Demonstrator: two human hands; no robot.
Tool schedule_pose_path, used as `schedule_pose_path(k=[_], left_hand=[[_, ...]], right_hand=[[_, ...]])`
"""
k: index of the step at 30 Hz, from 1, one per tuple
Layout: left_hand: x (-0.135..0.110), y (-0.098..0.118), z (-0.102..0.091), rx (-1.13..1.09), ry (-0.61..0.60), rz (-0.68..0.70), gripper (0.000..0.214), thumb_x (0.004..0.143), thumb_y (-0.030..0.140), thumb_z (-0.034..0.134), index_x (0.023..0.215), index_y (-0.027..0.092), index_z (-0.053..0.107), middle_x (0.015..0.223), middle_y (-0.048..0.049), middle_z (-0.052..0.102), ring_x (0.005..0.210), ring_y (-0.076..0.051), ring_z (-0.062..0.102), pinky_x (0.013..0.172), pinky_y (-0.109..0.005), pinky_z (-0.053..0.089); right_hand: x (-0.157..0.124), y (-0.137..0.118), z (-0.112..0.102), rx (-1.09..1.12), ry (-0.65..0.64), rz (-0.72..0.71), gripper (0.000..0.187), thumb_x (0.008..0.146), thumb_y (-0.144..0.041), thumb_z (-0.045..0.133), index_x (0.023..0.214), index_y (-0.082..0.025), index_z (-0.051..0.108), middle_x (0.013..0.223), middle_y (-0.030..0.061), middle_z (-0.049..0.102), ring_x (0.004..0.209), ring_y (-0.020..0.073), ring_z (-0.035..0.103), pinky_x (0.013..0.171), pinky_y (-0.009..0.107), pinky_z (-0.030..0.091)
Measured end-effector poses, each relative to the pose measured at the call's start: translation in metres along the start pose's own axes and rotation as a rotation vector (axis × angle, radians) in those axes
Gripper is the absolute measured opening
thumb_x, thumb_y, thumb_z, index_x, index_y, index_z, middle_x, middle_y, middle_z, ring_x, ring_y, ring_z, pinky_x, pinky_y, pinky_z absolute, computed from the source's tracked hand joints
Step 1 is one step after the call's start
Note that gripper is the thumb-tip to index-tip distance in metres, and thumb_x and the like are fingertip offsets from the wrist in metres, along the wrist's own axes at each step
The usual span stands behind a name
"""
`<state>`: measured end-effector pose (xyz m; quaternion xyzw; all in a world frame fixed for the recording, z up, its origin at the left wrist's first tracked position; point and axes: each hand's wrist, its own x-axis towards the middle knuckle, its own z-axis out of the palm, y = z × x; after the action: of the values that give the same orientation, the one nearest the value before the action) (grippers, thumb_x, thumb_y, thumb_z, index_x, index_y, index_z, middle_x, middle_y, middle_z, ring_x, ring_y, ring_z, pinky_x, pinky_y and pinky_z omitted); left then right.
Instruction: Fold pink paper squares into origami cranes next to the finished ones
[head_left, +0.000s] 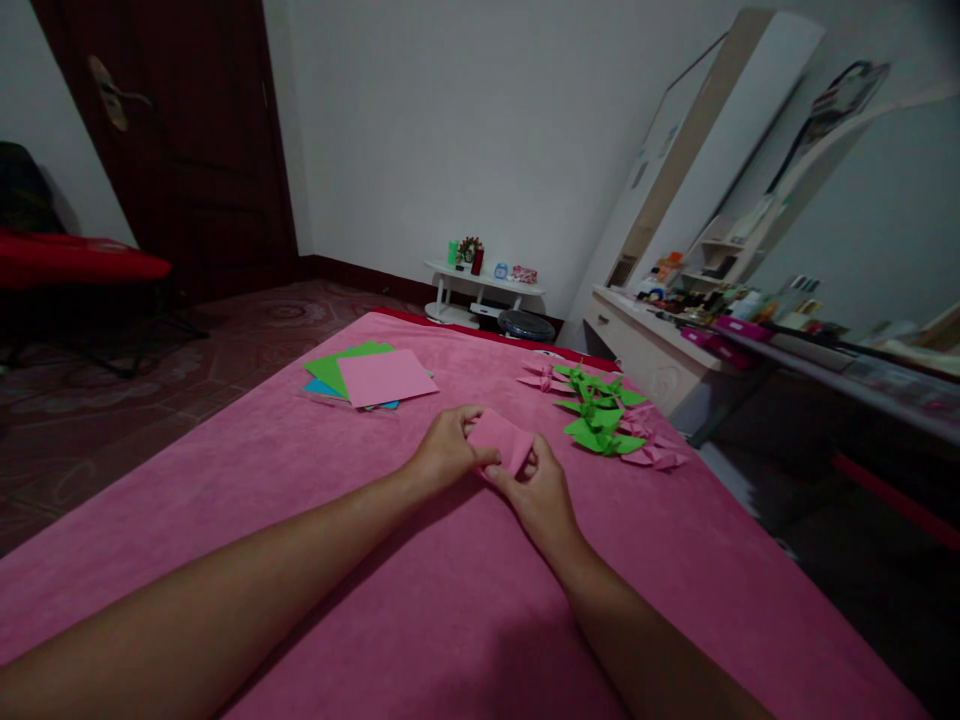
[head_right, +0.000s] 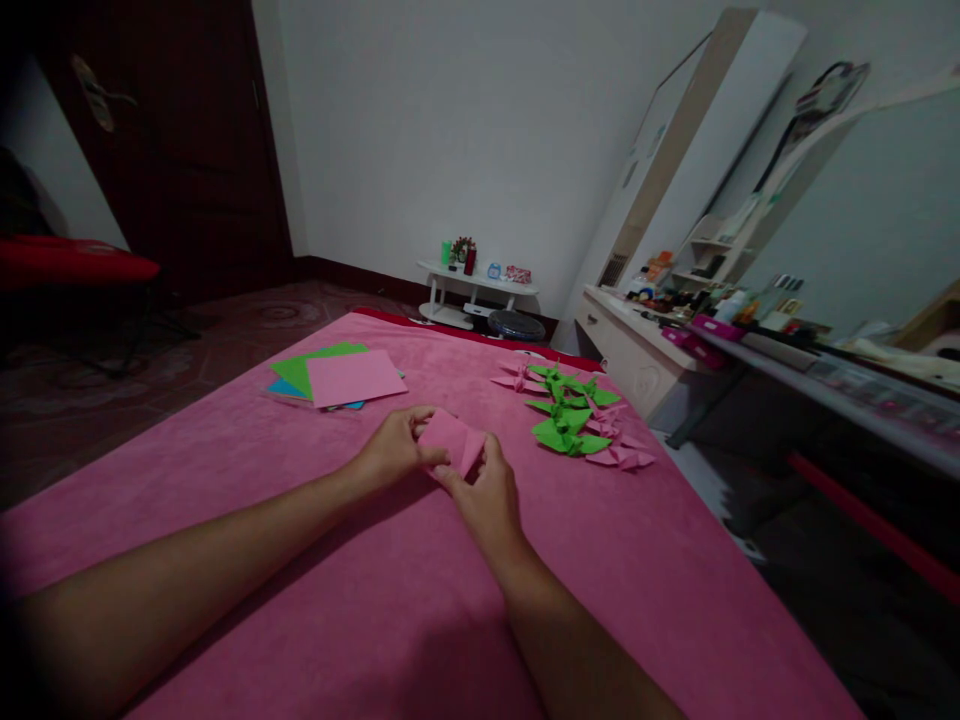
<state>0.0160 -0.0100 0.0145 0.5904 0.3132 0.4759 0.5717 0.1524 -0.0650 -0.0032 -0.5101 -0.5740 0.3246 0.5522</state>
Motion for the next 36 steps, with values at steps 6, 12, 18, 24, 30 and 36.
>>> schedule_pose_path(k=[6, 12, 18, 24, 30, 36], left_hand=[[0.004, -0.003, -0.007, -0.005, -0.124, -0.004, 0.038, 0.048, 0.009, 0.076, 0.083, 0.009, 0.062, 0.074, -0.0031, 0.063, 0.063, -0.013, 0.057, 0.058, -0.022, 0.043], [0.005, -0.006, -0.014, -0.135, -0.149, -0.131, 0.075, 0.043, 0.009, 0.082, 0.113, 0.010, 0.056, 0.088, -0.0104, 0.067, 0.072, -0.018, 0.062, 0.067, -0.029, 0.047], [0.002, 0.000, -0.018, -0.279, -0.054, -0.231, 0.083, 0.052, 0.017, 0.081, 0.126, 0.011, 0.045, 0.072, -0.0052, 0.066, 0.062, -0.014, 0.061, 0.068, -0.030, 0.048], [0.006, -0.004, -0.023, -0.005, -0.096, -0.098, 0.072, 0.054, 0.020, 0.078, 0.121, 0.010, 0.052, 0.063, 0.0028, 0.058, 0.049, -0.006, 0.049, 0.050, -0.017, 0.037], [0.007, -0.014, -0.024, 0.112, -0.187, -0.044, 0.066, 0.057, 0.019, 0.075, 0.120, 0.014, 0.056, 0.080, -0.0011, 0.060, 0.052, -0.006, 0.049, 0.050, -0.018, 0.038], [0.005, -0.015, -0.024, 0.126, -0.190, -0.047, 0.060, 0.059, 0.015, 0.071, 0.118, 0.015, 0.057, 0.086, -0.0018, 0.058, 0.056, -0.007, 0.051, 0.052, -0.019, 0.040]], right_hand=[[0.000, 0.000, -0.004, 0.007, 0.029, 0.008, 0.038, 0.070, -0.021, 0.062, 0.105, -0.020, 0.048, 0.083, 0.0018, 0.066, 0.068, 0.0149, 0.063, 0.058, 0.024, 0.051], [0.005, 0.004, -0.011, 0.265, 0.033, 0.097, 0.023, 0.073, -0.028, 0.062, 0.089, -0.017, 0.051, 0.052, -0.0057, 0.057, 0.043, 0.0099, 0.054, 0.044, 0.020, 0.045], [0.008, 0.007, -0.014, 0.267, 0.038, 0.177, 0.038, 0.071, -0.029, 0.064, 0.101, -0.017, 0.045, 0.064, -0.0001, 0.065, 0.051, 0.0136, 0.062, 0.046, 0.021, 0.048], [0.015, 0.016, -0.016, 0.047, 0.004, -0.003, 0.051, 0.064, -0.014, 0.063, 0.113, -0.021, 0.051, 0.109, 0.0071, 0.062, 0.088, 0.0171, 0.063, 0.070, 0.028, 0.053], [0.017, 0.020, -0.020, -0.084, 0.060, -0.146, 0.054, 0.063, -0.008, 0.060, 0.115, -0.024, 0.058, 0.116, 0.0055, 0.057, 0.098, 0.0178, 0.059, 0.086, 0.032, 0.050], [0.013, 0.010, -0.022, -0.053, 0.048, -0.157, 0.045, 0.065, -0.009, 0.057, 0.107, -0.024, 0.062, 0.116, 0.0054, 0.054, 0.100, 0.0175, 0.057, 0.074, 0.026, 0.053]])
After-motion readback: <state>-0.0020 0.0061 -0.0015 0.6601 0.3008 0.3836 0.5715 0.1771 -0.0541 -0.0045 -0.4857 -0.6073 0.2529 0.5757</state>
